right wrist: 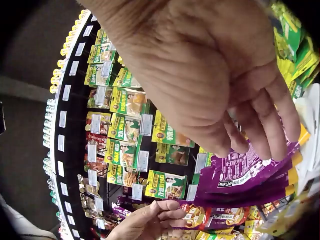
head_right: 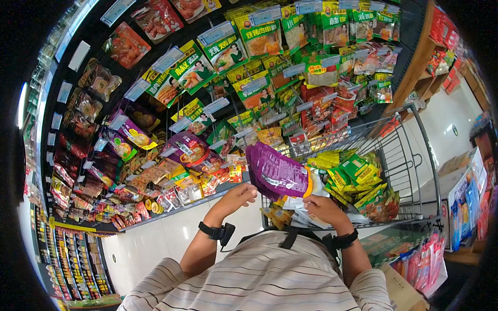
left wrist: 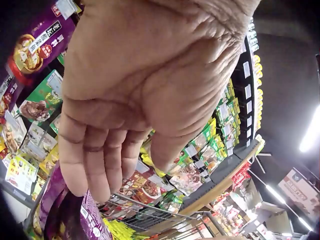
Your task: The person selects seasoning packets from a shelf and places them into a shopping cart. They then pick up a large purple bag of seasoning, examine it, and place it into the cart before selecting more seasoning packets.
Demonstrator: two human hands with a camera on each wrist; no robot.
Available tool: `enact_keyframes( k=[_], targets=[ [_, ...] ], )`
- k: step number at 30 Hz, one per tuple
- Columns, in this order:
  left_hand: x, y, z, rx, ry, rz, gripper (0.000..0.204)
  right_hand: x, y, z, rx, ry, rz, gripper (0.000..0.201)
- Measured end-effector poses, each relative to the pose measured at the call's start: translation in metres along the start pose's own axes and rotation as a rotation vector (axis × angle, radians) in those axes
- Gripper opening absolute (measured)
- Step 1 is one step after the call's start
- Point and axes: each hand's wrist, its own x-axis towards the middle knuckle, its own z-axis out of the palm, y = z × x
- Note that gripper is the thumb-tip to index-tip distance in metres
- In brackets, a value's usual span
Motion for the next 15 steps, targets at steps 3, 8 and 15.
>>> enact_keyframes(
  k=[3, 8, 15],
  targets=[
    [0.012, 0.012, -0.021, -0.042, 0.04, 0.072, 0.04, 0.0, 0.024, 0.003, -0.035, 0.09, -0.032, 0.026],
    [0.072, 0.0, -0.075, -0.188, 0.31, 0.211, 0.042, -0.013, 0.026, 0.026, 0.048, 0.19, 0.027, 0.024],
    [0.14, 0.03, -0.128, -0.099, 0.496, 0.387, 0.046, -0.004, 0.026, 0.06, -0.064, 0.275, 0.043, 0.028]
  ],
)
